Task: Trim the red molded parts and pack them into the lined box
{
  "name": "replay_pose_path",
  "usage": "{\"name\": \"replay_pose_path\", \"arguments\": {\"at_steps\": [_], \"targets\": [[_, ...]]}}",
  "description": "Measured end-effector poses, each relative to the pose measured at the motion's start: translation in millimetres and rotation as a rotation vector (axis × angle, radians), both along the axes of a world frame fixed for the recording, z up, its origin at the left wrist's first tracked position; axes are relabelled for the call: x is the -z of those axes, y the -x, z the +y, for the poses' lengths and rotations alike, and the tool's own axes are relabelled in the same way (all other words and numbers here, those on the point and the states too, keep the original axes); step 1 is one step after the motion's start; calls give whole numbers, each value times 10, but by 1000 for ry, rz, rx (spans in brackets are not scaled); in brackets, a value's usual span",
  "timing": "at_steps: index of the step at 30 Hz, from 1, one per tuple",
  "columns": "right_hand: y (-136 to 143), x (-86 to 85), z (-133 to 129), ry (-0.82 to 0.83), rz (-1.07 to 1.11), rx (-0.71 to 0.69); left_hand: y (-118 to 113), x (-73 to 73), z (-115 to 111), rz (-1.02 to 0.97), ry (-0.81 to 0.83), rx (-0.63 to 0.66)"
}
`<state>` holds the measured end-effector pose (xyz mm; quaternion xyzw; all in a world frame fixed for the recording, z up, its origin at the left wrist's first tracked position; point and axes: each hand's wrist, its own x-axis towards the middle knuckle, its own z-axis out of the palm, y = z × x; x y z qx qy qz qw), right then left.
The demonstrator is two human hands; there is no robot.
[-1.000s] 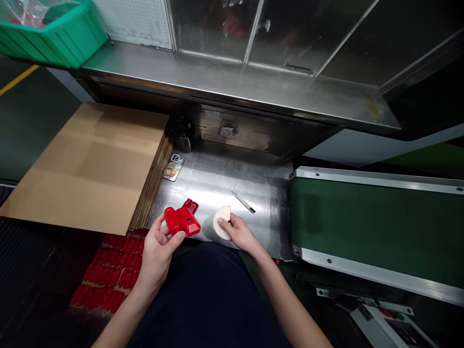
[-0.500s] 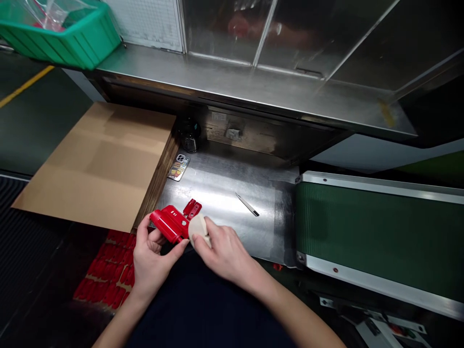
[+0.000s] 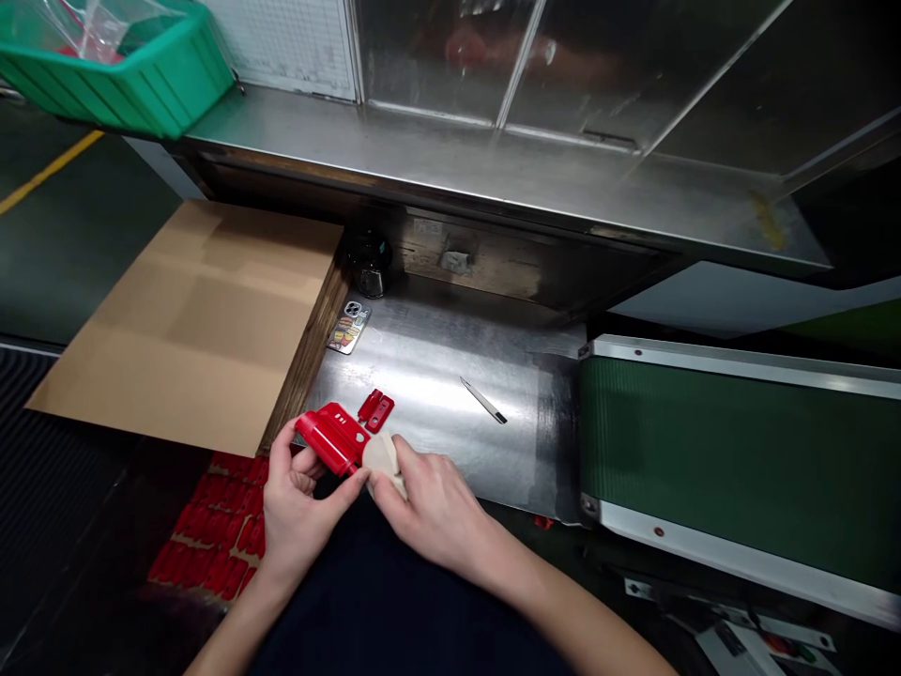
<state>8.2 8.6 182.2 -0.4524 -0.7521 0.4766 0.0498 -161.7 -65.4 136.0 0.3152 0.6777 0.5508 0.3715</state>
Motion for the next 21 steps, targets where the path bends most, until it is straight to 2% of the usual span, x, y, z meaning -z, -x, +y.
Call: {"name": "replay_pose_path", "arguments": {"at_steps": [2, 9, 13, 16, 21], "targets": [[20, 16, 3, -1, -34, 48, 12, -3, 18, 16, -5, 1], [-14, 43, 69, 41, 34, 76, 45, -4, 21, 64, -12, 40], [-33, 35, 76, 79, 101, 3, 55, 1, 27, 84, -27, 56], [-22, 33, 77, 41, 49, 66, 52, 2, 33, 71, -5, 65], [15, 8, 65, 30, 23, -51, 57, 3, 27, 23, 24, 45]]}}
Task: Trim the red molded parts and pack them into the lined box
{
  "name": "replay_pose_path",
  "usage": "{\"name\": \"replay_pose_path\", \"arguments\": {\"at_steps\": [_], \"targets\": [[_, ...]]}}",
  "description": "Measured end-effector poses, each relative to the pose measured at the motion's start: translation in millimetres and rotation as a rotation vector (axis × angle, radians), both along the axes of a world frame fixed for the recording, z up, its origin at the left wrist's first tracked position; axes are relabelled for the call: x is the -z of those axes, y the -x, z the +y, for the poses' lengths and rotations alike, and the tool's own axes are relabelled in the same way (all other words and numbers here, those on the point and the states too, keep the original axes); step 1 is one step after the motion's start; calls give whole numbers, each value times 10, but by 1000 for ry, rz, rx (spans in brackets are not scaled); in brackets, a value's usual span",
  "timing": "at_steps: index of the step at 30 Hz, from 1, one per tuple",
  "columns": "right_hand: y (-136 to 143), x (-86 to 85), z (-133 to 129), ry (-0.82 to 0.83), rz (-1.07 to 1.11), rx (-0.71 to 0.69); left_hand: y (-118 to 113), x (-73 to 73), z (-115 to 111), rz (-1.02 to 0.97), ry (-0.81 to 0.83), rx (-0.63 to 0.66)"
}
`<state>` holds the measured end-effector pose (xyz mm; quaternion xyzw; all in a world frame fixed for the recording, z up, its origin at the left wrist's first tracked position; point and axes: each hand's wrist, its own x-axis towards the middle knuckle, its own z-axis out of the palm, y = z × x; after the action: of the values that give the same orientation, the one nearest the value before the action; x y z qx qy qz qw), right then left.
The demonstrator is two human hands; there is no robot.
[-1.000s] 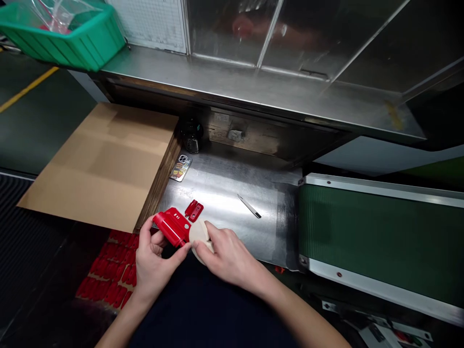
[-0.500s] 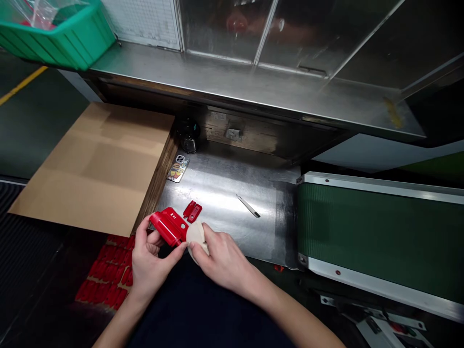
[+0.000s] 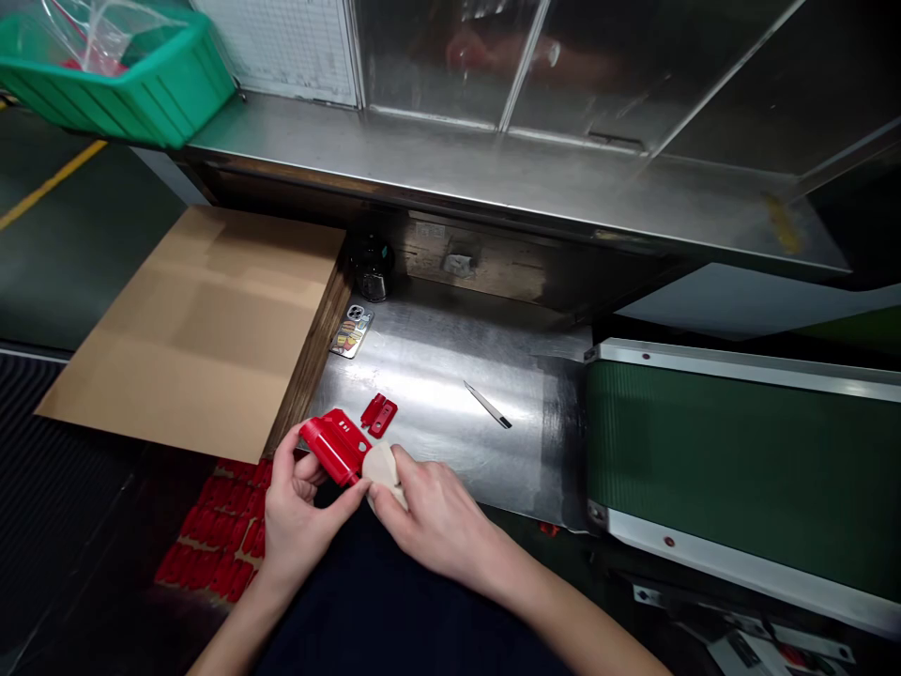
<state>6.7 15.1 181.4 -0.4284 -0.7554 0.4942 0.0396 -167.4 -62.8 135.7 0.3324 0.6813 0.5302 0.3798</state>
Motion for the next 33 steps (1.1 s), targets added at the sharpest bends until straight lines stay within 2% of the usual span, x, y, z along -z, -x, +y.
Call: {"name": "replay_pose_path", "arguments": {"at_steps": [3, 7, 11, 14, 16, 17, 19, 22, 25, 27, 30, 33], "targets": [[20, -6, 7, -13, -61, 76, 19, -9, 7, -9, -9, -34], [17, -5, 45, 19, -6, -12, 44, -30, 27, -23, -20, -21], [-8, -43, 66, -17, -42, 56, 58, -44, 29, -25, -18, -4], [-16, -92, 52, 35, 27, -25, 63, -40, 17, -56, -3, 4], [-9, -54, 64, 34, 12, -39, 70, -29, 8, -91, 19, 3], [-8, 9, 88, 11, -44, 6, 75, -20, 6, -109, 30, 2], [-33, 242, 180, -40, -196, 145, 90, 7, 10, -144, 44, 0], [-198, 810, 365, -19, -374, 315, 112, 94, 65, -226, 68, 58], [-489, 1423, 451, 92, -487, 395, 99, 289, 201, -369, 153, 173], [-679, 1733, 417, 125, -524, 448, 57, 488, 322, -455, 211, 235], [-873, 1993, 302, 58, -526, 563, -56, 857, 494, -545, 278, 321], [-966, 2088, 158, -44, -476, 696, -207, 1242, 600, -616, 355, 381]]}}
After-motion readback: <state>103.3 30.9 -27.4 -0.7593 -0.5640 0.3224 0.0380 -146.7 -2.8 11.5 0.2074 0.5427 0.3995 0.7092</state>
